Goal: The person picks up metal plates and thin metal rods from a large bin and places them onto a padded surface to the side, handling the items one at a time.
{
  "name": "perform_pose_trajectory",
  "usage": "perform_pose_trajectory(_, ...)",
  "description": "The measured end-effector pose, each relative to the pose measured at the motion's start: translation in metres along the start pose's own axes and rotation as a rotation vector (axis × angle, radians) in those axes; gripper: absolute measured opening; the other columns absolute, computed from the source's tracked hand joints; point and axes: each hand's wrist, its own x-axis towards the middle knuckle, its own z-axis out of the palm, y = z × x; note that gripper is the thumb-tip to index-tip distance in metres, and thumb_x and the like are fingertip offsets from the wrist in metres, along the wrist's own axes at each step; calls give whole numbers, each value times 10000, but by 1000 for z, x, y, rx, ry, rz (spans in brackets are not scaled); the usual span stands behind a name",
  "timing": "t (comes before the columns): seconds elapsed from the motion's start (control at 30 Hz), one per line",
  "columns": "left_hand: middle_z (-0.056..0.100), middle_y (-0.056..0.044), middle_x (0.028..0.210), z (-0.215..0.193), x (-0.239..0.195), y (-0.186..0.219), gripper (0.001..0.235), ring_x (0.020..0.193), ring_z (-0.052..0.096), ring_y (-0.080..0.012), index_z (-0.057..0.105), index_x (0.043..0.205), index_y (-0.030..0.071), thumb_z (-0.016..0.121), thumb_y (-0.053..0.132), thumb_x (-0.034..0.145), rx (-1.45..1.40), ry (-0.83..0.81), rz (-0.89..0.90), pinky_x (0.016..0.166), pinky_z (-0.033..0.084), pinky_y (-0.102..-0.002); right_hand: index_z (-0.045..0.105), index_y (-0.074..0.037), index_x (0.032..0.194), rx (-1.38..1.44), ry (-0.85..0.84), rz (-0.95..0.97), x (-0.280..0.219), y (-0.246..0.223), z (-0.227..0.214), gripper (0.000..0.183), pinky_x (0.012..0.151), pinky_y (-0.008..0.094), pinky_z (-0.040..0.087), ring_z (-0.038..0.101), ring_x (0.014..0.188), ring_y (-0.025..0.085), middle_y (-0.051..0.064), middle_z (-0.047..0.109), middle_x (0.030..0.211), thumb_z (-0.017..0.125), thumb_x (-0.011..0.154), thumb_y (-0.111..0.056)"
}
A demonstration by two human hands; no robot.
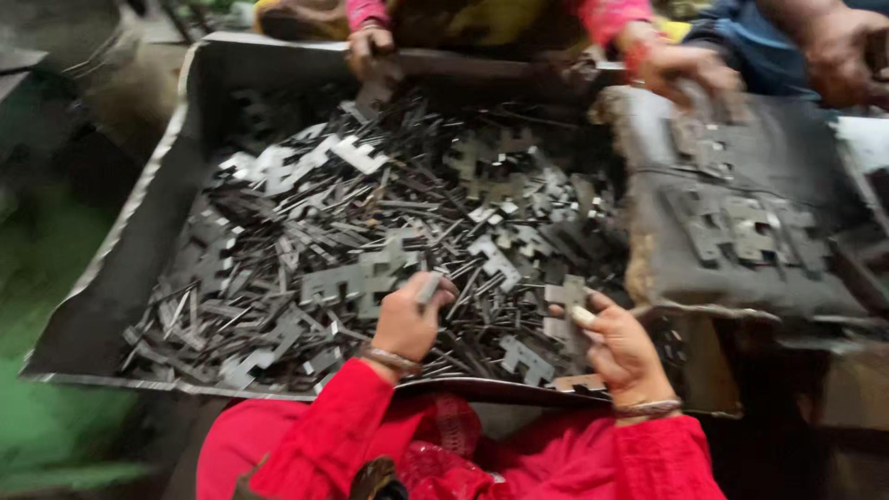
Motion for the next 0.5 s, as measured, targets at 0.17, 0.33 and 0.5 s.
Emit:
perform_pose_trajectory(0.17,718,-163,1085,27,-17,16,291,929,706,-261,633,1194,-7,575,-39,911,-1416,155,-642,850,588,-390,602,-16,1351,-7,39,-52,-33,12,69,478,829,398,606,728,984,261,142,746,1146,545,882,60)
perform_pose_trajectory(0.33,719,-213,1226,79,-52,16,398,1036,724,-315,565,1335,-45,496,-5,946,-1904,-40,-781,919,595,-412,715,-59,1111,-1148,-13,-761,-79,3,100,398,965,392,546,703,1120,301,67,742,1110,635,755,100)
perform_pose_trajectory(0.5,723,-168,1178,84,-73,23,372,989,714,-296,600,1349,-4,548,174,1026,-1845,-153,-799,869,595,-449,670,-200,819,-1620,-247,-1289,-89,-15,118,305,1151,618,306,559,1299,426,10,642,1187,674,582,-8)
